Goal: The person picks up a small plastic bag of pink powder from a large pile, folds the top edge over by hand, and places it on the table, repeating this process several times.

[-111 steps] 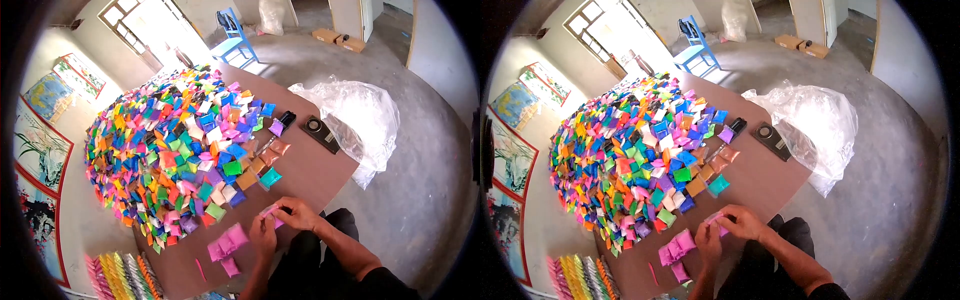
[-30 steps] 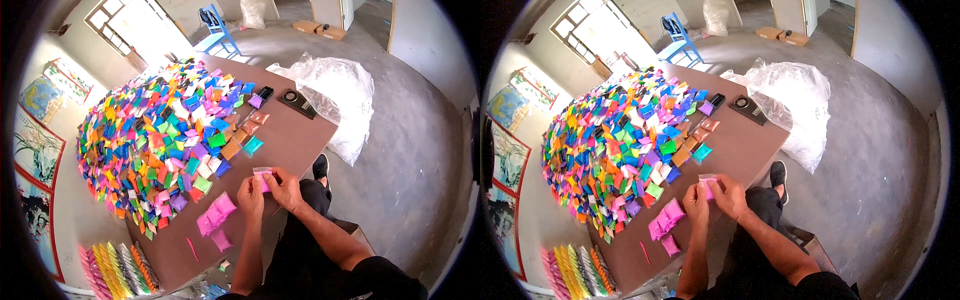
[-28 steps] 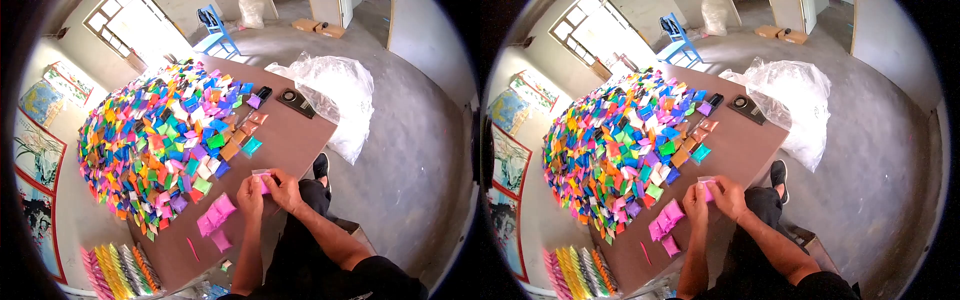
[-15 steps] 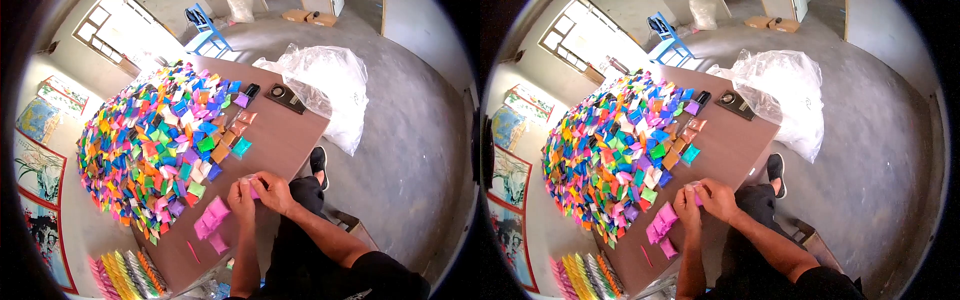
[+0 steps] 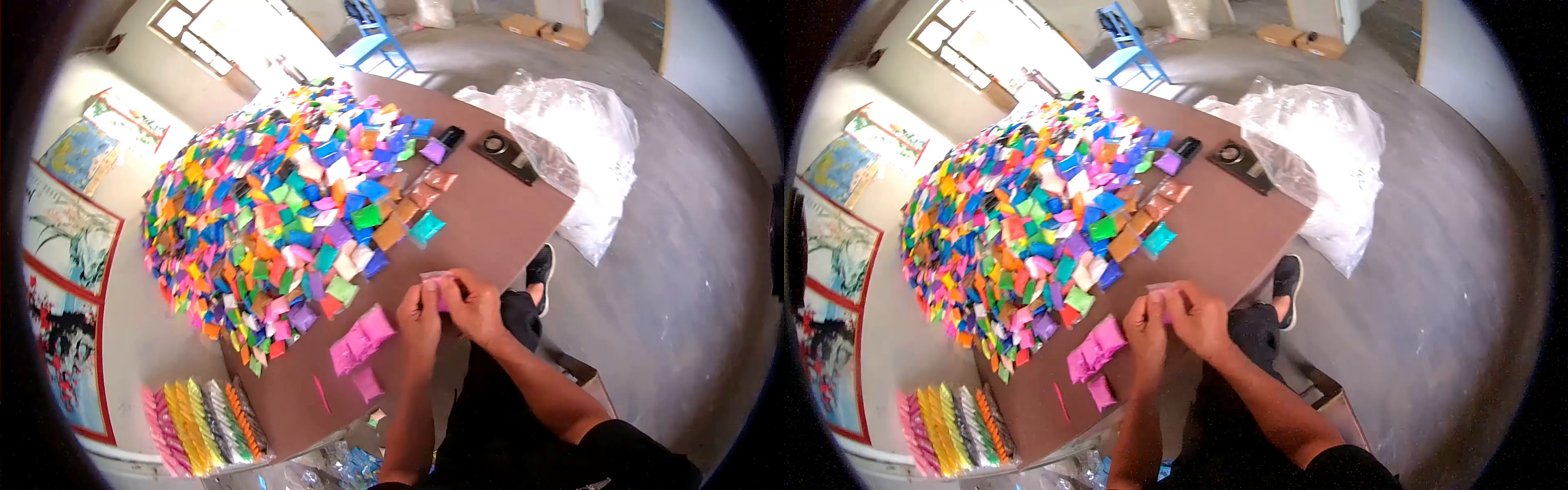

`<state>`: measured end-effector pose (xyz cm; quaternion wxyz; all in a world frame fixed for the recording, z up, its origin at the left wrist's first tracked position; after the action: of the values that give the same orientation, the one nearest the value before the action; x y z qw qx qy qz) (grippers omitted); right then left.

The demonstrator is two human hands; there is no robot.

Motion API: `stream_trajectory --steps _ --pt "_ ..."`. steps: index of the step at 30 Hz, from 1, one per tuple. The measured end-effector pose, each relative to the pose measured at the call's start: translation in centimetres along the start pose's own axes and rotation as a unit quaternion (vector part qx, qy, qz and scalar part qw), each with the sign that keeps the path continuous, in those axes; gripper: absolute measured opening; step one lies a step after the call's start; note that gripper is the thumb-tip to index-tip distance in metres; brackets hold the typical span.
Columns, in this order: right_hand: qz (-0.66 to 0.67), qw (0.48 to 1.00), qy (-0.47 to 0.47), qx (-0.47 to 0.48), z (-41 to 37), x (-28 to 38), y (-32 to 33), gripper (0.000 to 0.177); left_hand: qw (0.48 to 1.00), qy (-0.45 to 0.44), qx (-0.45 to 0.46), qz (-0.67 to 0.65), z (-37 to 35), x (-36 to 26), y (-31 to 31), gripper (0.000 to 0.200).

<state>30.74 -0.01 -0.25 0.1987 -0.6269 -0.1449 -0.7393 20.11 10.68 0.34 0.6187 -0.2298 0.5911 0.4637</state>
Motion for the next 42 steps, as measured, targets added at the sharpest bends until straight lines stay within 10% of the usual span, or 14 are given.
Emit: stream_trajectory --steps 13,23,42 --pt "0.067 0.993 0.035 0.096 -1.0 -0.3 -0.6 0.017 0.997 -0.061 -0.025 -0.045 -1.0 -1.5 0.8 0.019" --pt "0.214 0.967 -0.082 0.113 -10.1 -0.9 1.5 0.014 0.991 0.085 0.070 -0.075 -11.0 0.5 3.3 0.019" --pt "0.187 0.932 -0.226 0.214 -18.0 -1.5 -2.5 0.012 0.981 0.189 -0.028 -0.012 -19.8 1.0 10.5 0.019"
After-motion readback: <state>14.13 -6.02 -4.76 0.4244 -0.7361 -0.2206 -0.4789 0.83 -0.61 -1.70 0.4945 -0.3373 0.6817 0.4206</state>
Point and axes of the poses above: each hand's wrist, its own z-axis towards the middle knuckle, its own y-axis out of the back of the hand, x = y × z, the point moved 8 cm from there along z, towards the middle knuckle
